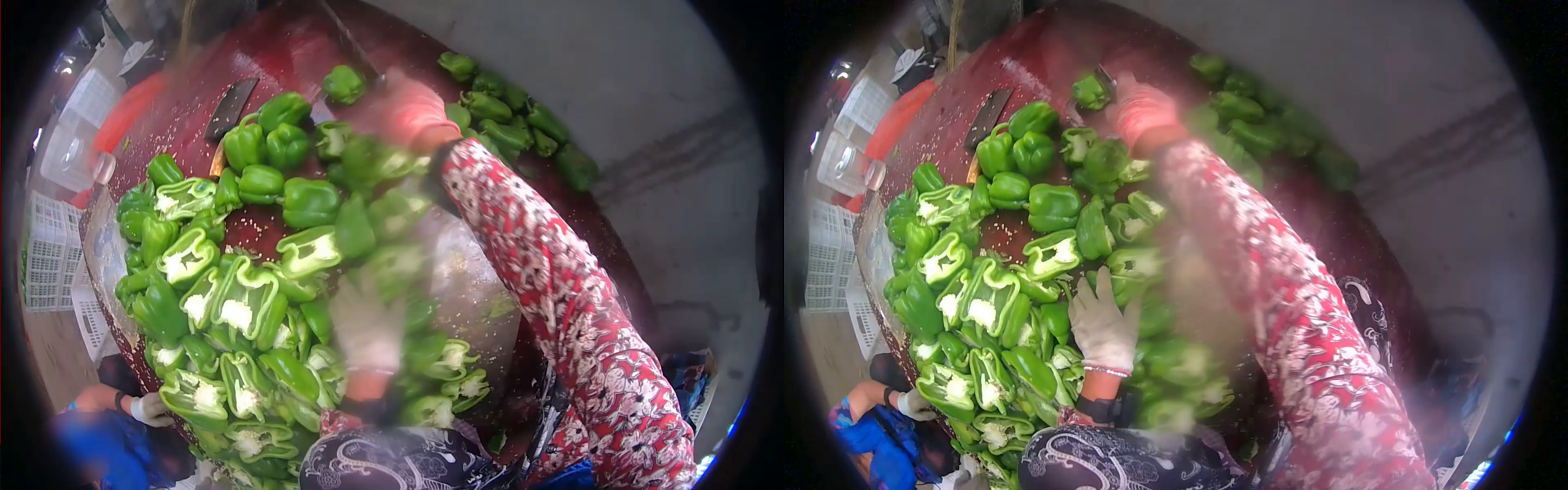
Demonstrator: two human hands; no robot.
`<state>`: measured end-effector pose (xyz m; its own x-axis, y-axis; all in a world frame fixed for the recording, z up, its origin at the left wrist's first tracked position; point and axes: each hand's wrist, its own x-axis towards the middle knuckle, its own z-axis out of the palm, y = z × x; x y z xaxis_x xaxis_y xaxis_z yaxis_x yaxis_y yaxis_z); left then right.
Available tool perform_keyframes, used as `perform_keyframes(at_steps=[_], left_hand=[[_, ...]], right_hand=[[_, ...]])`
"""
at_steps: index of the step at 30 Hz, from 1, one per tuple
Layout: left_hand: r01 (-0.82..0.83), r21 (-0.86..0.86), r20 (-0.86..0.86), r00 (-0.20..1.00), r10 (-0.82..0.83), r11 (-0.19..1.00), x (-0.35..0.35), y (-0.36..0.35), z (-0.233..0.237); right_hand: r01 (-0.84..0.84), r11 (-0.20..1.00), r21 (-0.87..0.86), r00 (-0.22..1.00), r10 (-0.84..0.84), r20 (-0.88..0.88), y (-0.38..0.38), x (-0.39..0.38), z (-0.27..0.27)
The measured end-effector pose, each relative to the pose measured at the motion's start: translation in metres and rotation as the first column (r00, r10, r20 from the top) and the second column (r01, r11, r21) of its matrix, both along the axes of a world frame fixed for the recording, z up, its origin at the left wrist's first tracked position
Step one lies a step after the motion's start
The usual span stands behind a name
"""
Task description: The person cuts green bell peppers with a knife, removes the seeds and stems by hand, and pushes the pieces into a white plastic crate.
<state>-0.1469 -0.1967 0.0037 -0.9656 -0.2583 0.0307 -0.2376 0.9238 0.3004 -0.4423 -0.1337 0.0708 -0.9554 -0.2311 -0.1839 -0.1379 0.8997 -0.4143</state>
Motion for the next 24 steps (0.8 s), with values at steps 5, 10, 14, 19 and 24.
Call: perform_keyframes(at_steps=[5, 10, 14, 19, 24], left_hand=[[0.017, 0.025, 0.018, 1.0, -0.018, 1.0, 0.002, -0.003, 0.001], [-0.001, 0.08, 0.093, 0.996, -0.006, 0.997, 0.0, -0.006, 0.006], [0.013, 0.099, 0.09, 0.996, -0.022, 0.995, -0.001, -0.005, 0.006], [0.032, 0.0, 0.028, 0.999, -0.032, 0.999, 0.002, -0.003, -0.004], [0.027, 0.002, -0.003, 1.0, -0.027, 1.0, 0.003, -0.004, -0.006]], right_hand=[[-0.148, 0.929, 0.34, 0.989, 0.13, 0.075, 0.0, -0.013, -0.04], [-0.336, 0.925, 0.18, 0.937, 0.348, -0.042, 0.051, 0.049, -0.003], [-0.38, 0.853, 0.357, 0.893, 0.439, -0.098, 0.103, 0.088, 0.026], [-0.563, 0.748, 0.351, 0.783, 0.619, -0.065, 0.127, 0.132, 0.033], [-0.397, 0.903, 0.166, 0.908, 0.413, -0.07, 0.099, 0.146, 0.034]])
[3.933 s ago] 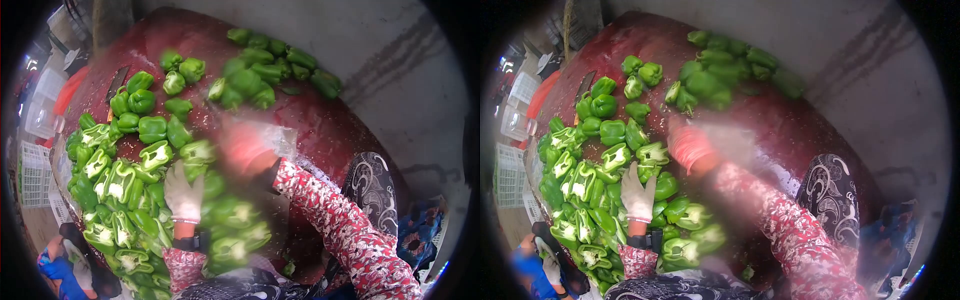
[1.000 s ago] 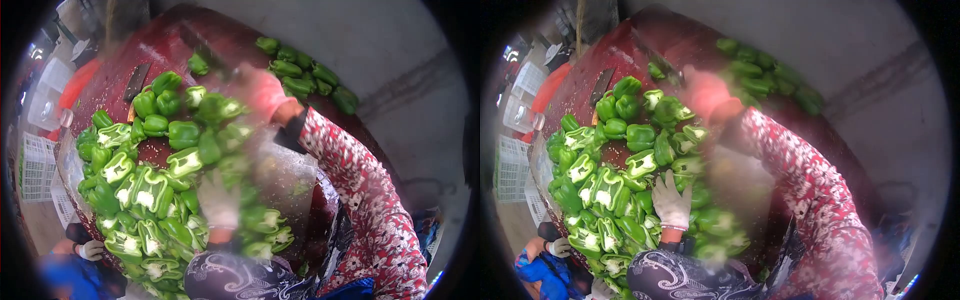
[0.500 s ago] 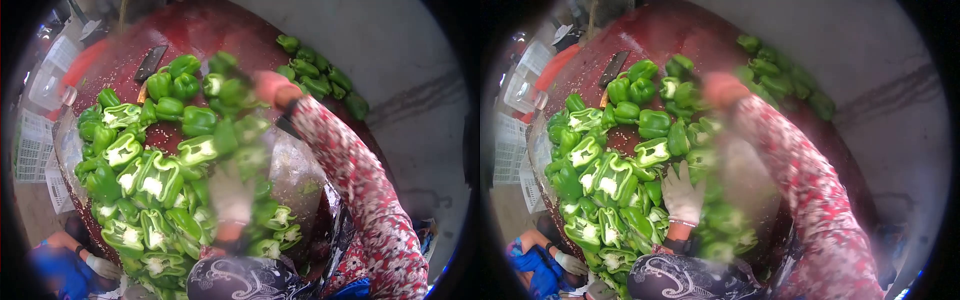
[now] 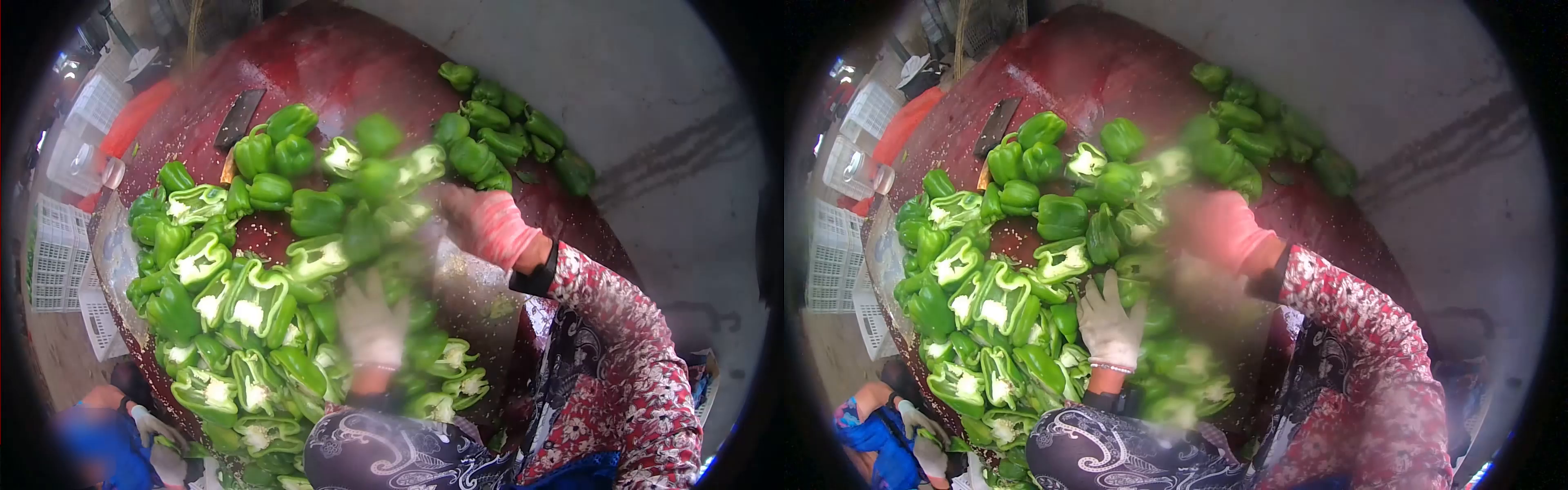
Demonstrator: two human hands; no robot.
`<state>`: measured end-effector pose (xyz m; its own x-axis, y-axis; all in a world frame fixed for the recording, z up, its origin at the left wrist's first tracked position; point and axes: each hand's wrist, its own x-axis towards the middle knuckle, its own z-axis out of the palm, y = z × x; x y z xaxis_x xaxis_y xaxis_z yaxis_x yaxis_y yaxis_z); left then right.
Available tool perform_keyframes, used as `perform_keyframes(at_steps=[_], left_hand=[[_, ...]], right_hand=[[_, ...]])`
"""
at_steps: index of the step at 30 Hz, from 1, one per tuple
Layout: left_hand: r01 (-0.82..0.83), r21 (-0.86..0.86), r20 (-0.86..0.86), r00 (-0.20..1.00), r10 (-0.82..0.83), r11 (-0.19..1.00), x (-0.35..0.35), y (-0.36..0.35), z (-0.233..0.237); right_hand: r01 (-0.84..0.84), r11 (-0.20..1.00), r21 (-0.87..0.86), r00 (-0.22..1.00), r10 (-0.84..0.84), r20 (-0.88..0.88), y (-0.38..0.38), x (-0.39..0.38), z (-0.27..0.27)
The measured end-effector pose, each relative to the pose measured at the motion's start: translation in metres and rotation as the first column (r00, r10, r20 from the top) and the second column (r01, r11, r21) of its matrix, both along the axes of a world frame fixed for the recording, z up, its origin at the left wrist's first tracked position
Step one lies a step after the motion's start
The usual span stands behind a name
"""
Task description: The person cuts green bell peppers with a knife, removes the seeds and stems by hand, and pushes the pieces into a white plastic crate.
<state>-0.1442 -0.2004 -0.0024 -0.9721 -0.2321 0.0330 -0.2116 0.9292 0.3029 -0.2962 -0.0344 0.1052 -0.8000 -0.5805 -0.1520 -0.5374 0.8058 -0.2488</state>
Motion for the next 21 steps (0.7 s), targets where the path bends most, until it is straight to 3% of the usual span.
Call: perform_keyframes(at_steps=[2, 3, 5, 7, 9, 11, 12, 17, 19, 20, 21], left_hand=[[0.006, -0.011, -0.021, 1.0, -0.006, 1.0, -0.001, 0.001, 0.002], [0.004, -0.008, -0.023, 1.0, -0.004, 1.0, -0.001, 0.001, 0.001], [0.008, -0.019, -0.032, 0.999, -0.008, 1.0, 0.0, 0.001, 0.0], [0.007, -0.006, -0.022, 1.0, -0.007, 1.0, 0.0, 0.0, 0.0], [0.004, 0.002, -0.01, 1.0, -0.003, 1.0, -0.003, 0.001, 0.008], [-0.02, 0.111, 0.145, 0.989, 0.003, 0.994, -0.004, -0.002, 0.017], [-0.036, 0.093, 0.156, 0.988, 0.021, 0.995, -0.003, -0.003, 0.017], [-0.021, 0.129, 0.133, 0.991, 0.004, 0.991, -0.004, -0.003, 0.009], [-0.023, 0.132, 0.127, 0.992, 0.006, 0.991, -0.003, -0.003, 0.006], [-0.01, 0.091, 0.1, 0.995, 0.001, 0.996, -0.002, -0.003, 0.003], [0.003, 0.05, 0.07, 0.998, -0.007, 0.999, -0.001, -0.003, 0.0]], right_hand=[[0.293, 0.955, 0.036, 0.948, -0.295, 0.115, -0.013, -0.014, 0.012], [0.291, 0.956, 0.038, 0.949, -0.293, 0.111, -0.012, -0.024, 0.005], [0.416, 0.892, -0.176, 0.909, -0.414, 0.049, -0.009, -0.043, -0.015], [0.45, 0.884, -0.127, 0.892, -0.439, 0.106, -0.017, -0.058, -0.01], [0.428, 0.887, -0.175, 0.901, -0.434, 0.002, -0.021, -0.068, -0.019], [0.413, 0.903, -0.116, 0.91, -0.414, 0.011, -0.029, -0.072, -0.016], [0.401, 0.915, -0.049, 0.916, -0.401, 0.011, -0.035, -0.071, -0.014], [0.375, 0.916, -0.14, 0.923, -0.383, -0.034, -0.049, -0.054, -0.02], [0.201, 0.973, -0.112, 0.979, -0.196, 0.051, -0.059, -0.036, -0.009], [0.116, 0.968, -0.223, 0.993, -0.11, 0.039, -0.064, -0.024, -0.007], [-0.051, 0.971, -0.235, 0.998, 0.039, -0.056, -0.065, -0.032, -0.045]])
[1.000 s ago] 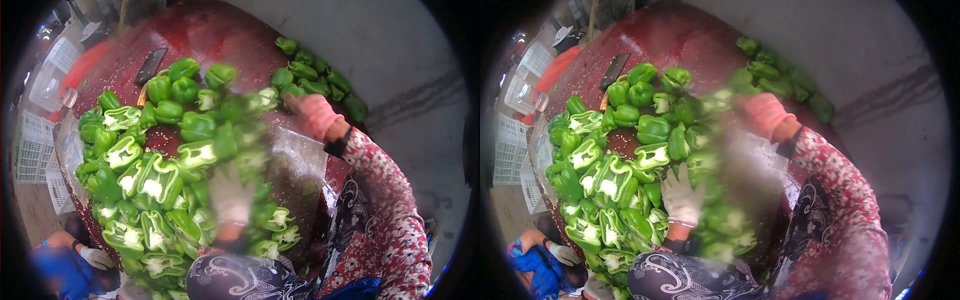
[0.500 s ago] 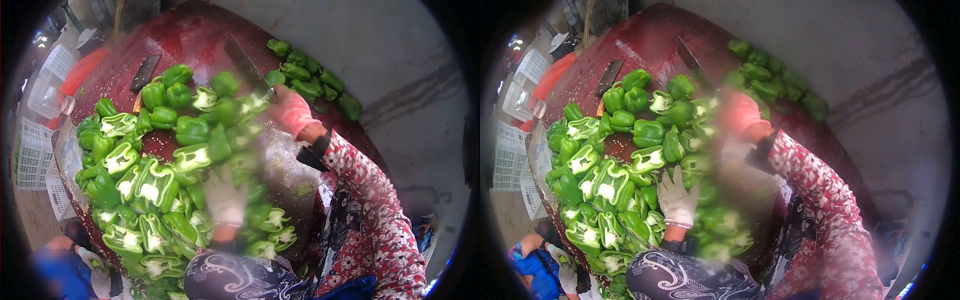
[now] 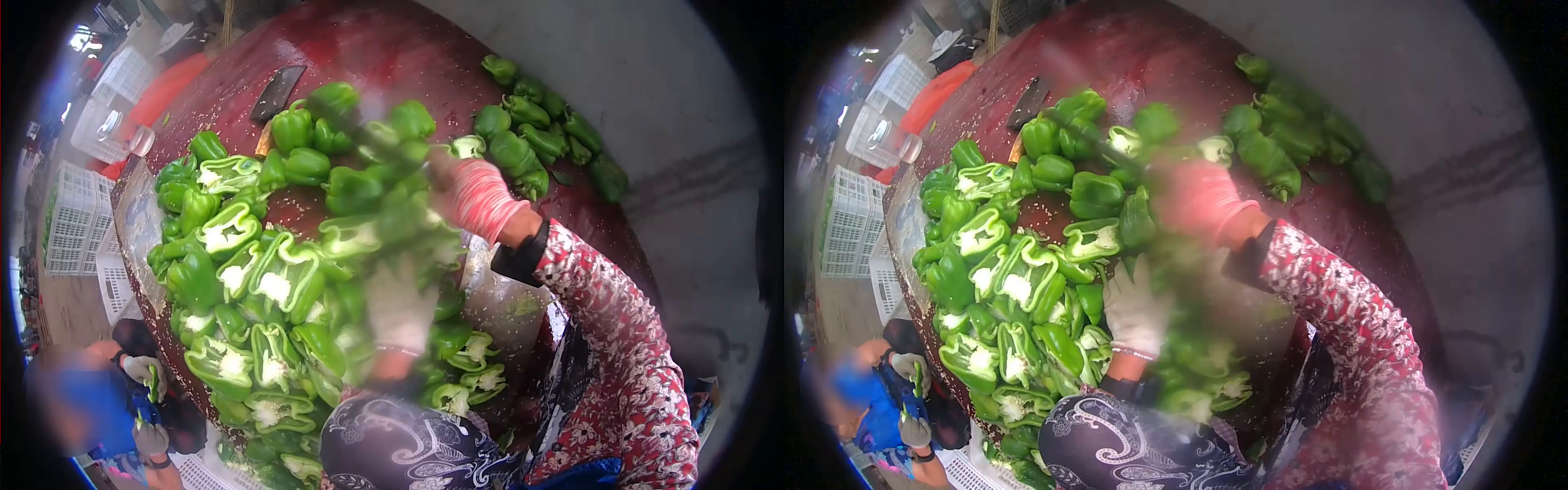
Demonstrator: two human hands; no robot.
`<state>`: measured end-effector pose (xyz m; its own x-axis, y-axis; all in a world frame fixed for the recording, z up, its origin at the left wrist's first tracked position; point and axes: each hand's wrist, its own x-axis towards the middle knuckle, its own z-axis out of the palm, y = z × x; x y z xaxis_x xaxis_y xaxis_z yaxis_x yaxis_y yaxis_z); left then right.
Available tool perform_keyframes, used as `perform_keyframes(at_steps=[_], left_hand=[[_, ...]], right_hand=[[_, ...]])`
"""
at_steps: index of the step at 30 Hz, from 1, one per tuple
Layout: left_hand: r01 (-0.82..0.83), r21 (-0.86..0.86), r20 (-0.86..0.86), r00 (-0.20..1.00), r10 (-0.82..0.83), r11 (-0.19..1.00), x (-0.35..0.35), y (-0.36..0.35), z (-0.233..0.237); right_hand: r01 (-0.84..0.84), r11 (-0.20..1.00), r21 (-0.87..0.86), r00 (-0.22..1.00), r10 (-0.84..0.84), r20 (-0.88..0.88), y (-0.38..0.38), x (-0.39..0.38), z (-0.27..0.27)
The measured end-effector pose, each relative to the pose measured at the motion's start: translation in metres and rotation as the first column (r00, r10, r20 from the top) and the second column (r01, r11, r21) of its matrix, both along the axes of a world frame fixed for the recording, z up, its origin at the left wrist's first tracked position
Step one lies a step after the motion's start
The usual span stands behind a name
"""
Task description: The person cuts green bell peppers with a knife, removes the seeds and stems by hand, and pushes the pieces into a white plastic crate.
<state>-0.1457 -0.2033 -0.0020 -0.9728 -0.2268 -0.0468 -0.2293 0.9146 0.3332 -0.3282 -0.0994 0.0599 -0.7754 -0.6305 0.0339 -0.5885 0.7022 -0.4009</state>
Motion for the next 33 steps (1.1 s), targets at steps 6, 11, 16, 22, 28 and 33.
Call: perform_keyframes(at_steps=[6, 11, 16, 22, 28, 33], left_hand=[[0.009, -0.063, -0.007, 1.0, -0.009, 0.998, -0.001, -0.001, 0.002], [0.022, 0.007, -0.053, 0.998, -0.022, 1.0, -0.002, -0.005, 0.006], [0.002, 0.043, -0.096, 0.995, 0.002, 0.999, -0.004, -0.002, 0.006], [0.015, 0.058, -0.098, 0.995, -0.009, 0.998, -0.004, -0.004, 0.013], [0.032, 0.008, -0.155, 0.987, -0.03, 0.999, -0.003, -0.006, 0.002], [0.008, 0.038, -0.133, 0.991, -0.002, 0.999, -0.001, -0.003, 0.002]], right_hand=[[-0.135, 0.99, 0.029, 0.99, 0.136, -0.028, -0.033, 0.011, 0.011], [-0.042, 0.994, 0.104, 0.994, 0.031, 0.106, -0.054, 0.011, 0.016], [-0.024, 0.996, 0.084, 0.993, 0.014, 0.115, -0.058, 0.01, 0.004], [-0.005, 0.999, 0.033, 0.985, -0.001, 0.175, -0.059, 0.026, 0.042], [-0.089, 0.988, 0.125, 0.984, 0.067, 0.167, -0.078, -0.003, -0.013], [-0.085, 0.965, 0.25, 0.995, 0.068, 0.074, -0.077, 0.004, -0.044]])
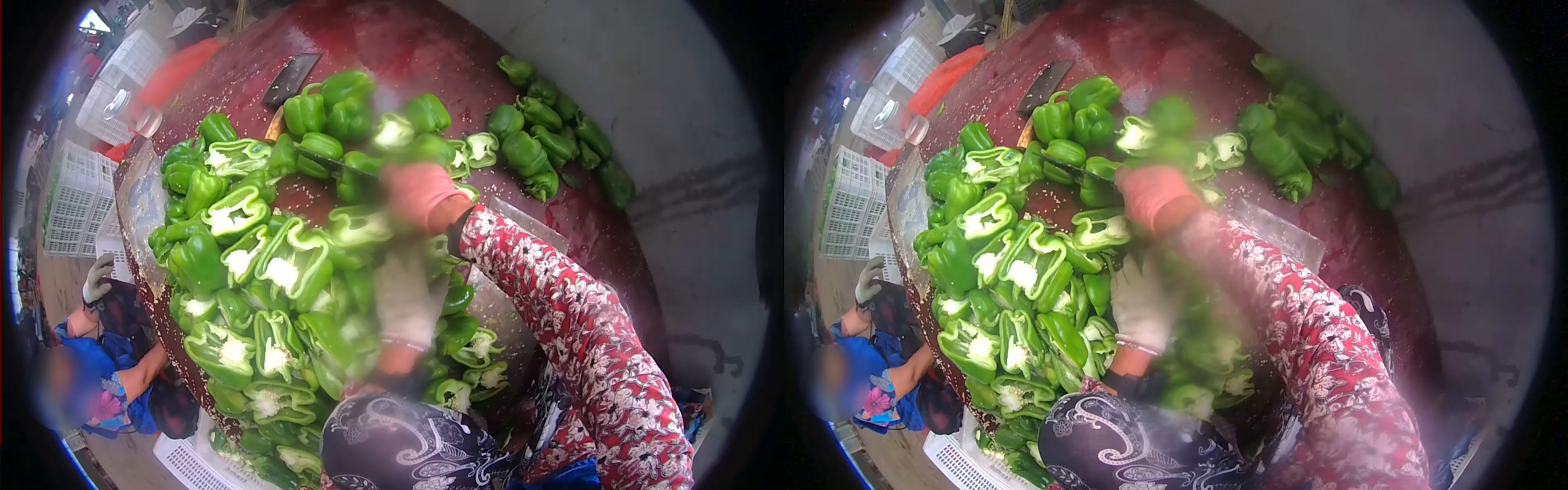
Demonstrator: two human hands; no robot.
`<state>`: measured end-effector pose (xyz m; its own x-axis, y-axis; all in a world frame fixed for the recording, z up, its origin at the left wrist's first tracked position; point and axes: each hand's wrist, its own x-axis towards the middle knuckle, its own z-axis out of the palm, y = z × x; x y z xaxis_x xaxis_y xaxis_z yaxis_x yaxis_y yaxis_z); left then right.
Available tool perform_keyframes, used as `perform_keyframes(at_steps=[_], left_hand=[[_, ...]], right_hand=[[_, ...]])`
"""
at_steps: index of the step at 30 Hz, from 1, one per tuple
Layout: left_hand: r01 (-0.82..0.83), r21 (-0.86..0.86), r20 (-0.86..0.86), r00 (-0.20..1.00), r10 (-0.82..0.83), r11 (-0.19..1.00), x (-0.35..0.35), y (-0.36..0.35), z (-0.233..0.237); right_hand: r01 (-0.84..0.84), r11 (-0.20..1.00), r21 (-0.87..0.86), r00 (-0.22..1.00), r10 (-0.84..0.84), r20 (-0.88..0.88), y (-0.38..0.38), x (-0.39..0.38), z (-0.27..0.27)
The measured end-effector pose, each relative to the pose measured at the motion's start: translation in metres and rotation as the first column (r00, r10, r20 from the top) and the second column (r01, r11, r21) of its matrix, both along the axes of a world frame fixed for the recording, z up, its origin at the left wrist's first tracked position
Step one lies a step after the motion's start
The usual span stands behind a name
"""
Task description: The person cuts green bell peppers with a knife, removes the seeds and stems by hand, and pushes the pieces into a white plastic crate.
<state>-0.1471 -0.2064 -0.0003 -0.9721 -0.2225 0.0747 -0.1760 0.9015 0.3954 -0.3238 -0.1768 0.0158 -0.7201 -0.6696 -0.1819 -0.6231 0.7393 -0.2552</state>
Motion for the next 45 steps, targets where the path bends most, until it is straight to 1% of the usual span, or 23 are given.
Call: perform_keyframes(at_steps=[3, 5, 6, 8, 9, 12, 14, 16, 18, 23, 24, 25, 27, 31, 33, 34, 36, 37, 40, 41, 42, 43, 45], left_hand=[[-0.012, 0.0, 0.035, 0.999, 0.012, 1.0, 0.001, 0.001, 0.001], [-0.009, -0.032, -0.031, 0.999, 0.008, 0.999, -0.001, 0.001, 0.004], [-0.011, -0.059, -0.093, 0.996, 0.005, 0.998, -0.001, 0.002, 0.005], [0.033, -0.1, -0.024, 0.999, -0.035, 0.994, -0.001, 0.002, 0.003], [0.078, -0.14, 0.052, 0.996, -0.071, 0.987, -0.001, 0.002, 0.002], [0.127, -0.153, 0.066, 0.991, -0.118, 0.98, -0.004, 0.003, 0.013], [0.1, -0.15, 0.027, 0.995, -0.097, 0.984, -0.003, 0.005, 0.008], [0.063, -0.146, -0.025, 0.997, -0.067, 0.987, -0.005, 0.006, 0.003], [0.111, -0.074, 0.036, 0.993, -0.109, 0.991, -0.001, 0.004, 0.0], [0.07, -0.059, -0.014, 0.997, -0.071, 0.996, 0.003, 0.004, 0.001], [0.067, -0.046, -0.022, 0.997, -0.069, 0.997, 0.003, 0.003, 0.002], [0.065, -0.042, -0.018, 0.998, -0.066, 0.997, 0.003, 0.003, 0.004], [0.071, -0.022, 0.0, 0.997, -0.071, 0.997, 0.002, 0.003, 0.006], [0.059, -0.004, -0.005, 0.998, -0.059, 0.998, 0.004, 0.002, 0.003], [0.076, 0.025, 0.108, 0.991, -0.078, 0.997, -0.001, 0.0, 0.009], [0.075, 0.024, 0.102, 0.992, -0.077, 0.997, -0.001, 0.0, 0.009], [0.072, -0.014, 0.075, 0.995, -0.071, 0.997, 0.0, 0.0, 0.007], [0.079, -0.02, 0.077, 0.994, -0.078, 0.997, 0.0, 0.0, 0.01], [-0.006, 0.124, 0.203, 0.979, -0.019, 0.992, 0.001, 0.001, 0.022], [-0.016, 0.099, -0.059, 0.998, 0.022, 0.995, 0.009, -0.002, 0.015], [-0.032, 0.075, -0.319, 0.946, 0.055, 0.997, 0.013, -0.007, 0.01], [-0.032, 0.064, -0.314, 0.948, 0.051, 0.997, 0.015, -0.012, 0.005], [-0.217, -0.059, -0.464, 0.87, 0.166, 0.974, 0.013, -0.019, 0.002]], right_hand=[[0.033, 0.997, -0.066, 0.999, -0.033, 0.001, 0.003, 0.009, 0.008], [0.043, 0.997, 0.062, 0.984, -0.053, 0.172, 0.002, 0.022, 0.03], [0.047, 0.997, 0.062, 0.984, -0.057, 0.171, 0.008, 0.026, 0.024], [-0.082, 0.996, -0.032, 0.996, 0.083, 0.02, 0.023, 0.033, 0.009], [-0.078, 0.996, -0.033, 0.997, 0.079, 0.019, 0.028, 0.037, 0.007], [-0.138, 0.99, 0.011, 0.987, 0.136, 0.081, 0.039, 0.043, 0.006], [-0.242, 0.968, -0.074, 0.967, 0.235, -0.095, 0.034, 0.046, 0.009], [-0.232, 0.967, -0.104, 0.97, 0.222, -0.101, 0.031, 0.043, 0.004], [-0.232, 0.963, -0.134, 0.97, 0.22, -0.101, 0.027, 0.043, 0.006], [-0.26, 0.965, 0.023, 0.964, 0.258, 0.061, 0.023, 0.006, 0.031], [-0.321, 0.947, -0.011, 0.947, 0.321, -0.022, 0.025, -0.009, 0.012], [-0.324, 0.946, -0.009, 0.946, 0.324, -0.017, 0.025, -0.013, 0.001], [-0.337, 0.94, -0.049, 0.932, 0.326, -0.16, 0.027, -0.02, -0.017], [-0.258, 0.951, -0.174, 0.959, 0.23, -0.165, 0.034, -0.025, -0.03], [-0.153, 0.988, -0.02, 0.987, 0.151, -0.05, 0.028, -0.022, -0.005], [-0.154, 0.988, -0.019, 0.987, 0.152, -0.056, 0.025, -0.016, 0.005], [-0.057, 0.993, 0.1, 0.986, 0.04, 0.163, 0.022, 0.001, 0.019], [-0.05, 0.994, 0.094, 0.986, 0.034, 0.164, 0.019, 0.007, 0.022], [-0.119, 0.99, 0.073, 0.985, 0.108, 0.137, 0.02, 0.023, 0.024], [-0.067, 0.998, 0.02, 0.986, 0.063, 0.152, 0.023, 0.03, 0.022], [-0.016, 0.999, -0.038, 0.985, 0.022, 0.17, 0.025, 0.037, 0.02], [-0.015, 0.999, -0.049, 0.984, 0.023, 0.175, 0.027, 0.045, 0.021], [0.105, 0.99, -0.099, 0.973, -0.081, 0.215, 0.034, 0.056, 0.026]])
